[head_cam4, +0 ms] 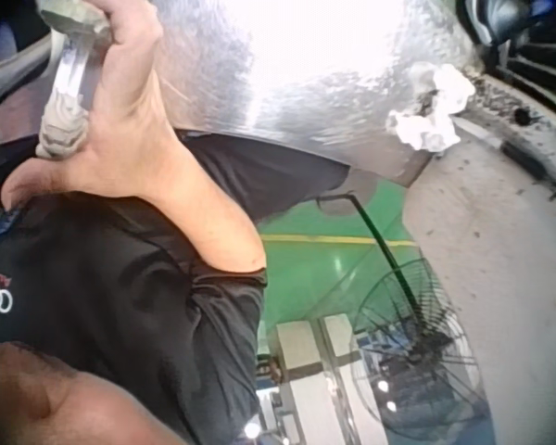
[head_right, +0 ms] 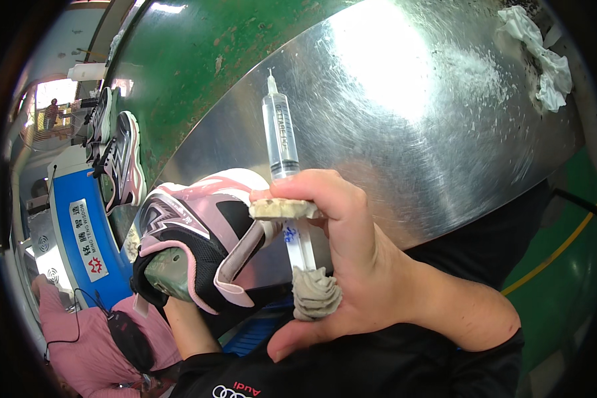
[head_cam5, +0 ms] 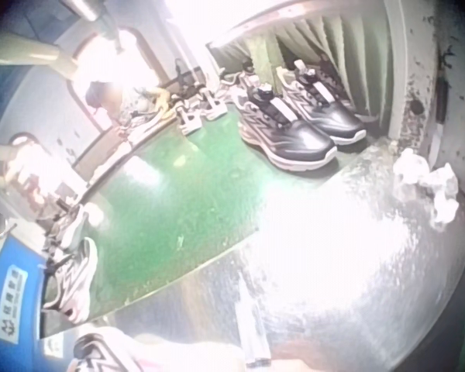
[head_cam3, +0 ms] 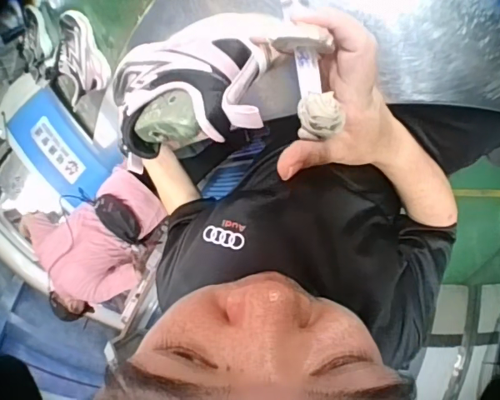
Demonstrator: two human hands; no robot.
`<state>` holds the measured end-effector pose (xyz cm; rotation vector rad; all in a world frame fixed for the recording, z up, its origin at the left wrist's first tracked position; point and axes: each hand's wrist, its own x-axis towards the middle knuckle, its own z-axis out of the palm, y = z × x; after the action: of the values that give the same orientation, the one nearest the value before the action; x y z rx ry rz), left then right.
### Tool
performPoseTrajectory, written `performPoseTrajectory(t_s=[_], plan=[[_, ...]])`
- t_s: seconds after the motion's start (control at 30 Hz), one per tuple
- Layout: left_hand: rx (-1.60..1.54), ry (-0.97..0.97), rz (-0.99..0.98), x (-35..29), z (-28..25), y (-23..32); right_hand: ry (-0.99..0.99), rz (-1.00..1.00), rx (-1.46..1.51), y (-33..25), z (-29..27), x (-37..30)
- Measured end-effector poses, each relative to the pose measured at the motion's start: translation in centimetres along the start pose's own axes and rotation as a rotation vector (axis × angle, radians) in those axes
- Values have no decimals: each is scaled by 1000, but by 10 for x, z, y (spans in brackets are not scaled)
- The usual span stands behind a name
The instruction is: The person takes shoes from a conveyor belt and applies adhesive along the seam between the upper and sole using a syringe, rotating each shoe by hand.
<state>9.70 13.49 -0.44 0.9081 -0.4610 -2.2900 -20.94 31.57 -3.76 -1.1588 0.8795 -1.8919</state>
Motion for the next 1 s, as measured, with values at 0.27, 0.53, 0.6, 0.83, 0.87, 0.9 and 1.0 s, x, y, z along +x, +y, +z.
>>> performPoseTrajectory(t_s=[0.27, 0.53, 0.6, 0.83, 0.87, 0.9, 1.0], plan=[[138, 9, 65, 5, -17, 10, -130, 167, -113, -6, -7, 6], [366, -270, 125, 7, -14, 13, 35, 174, 78, -10, -17, 5], [583, -125, 252, -1, -11, 13, 88, 79, -37, -15, -33, 4], [443, 80, 3, -60, 35, -53, 176, -63, -806, -58, -82, -3], [377, -25, -48, -63, 44, -64, 178, -36, -878, -63, -84, -2], [310, -103, -92, -63, 51, -74, 172, -28, -923, -65, -83, -1], [241, -101, -56, -45, 80, -92, 121, -29, -1060, -65, -78, 3]])
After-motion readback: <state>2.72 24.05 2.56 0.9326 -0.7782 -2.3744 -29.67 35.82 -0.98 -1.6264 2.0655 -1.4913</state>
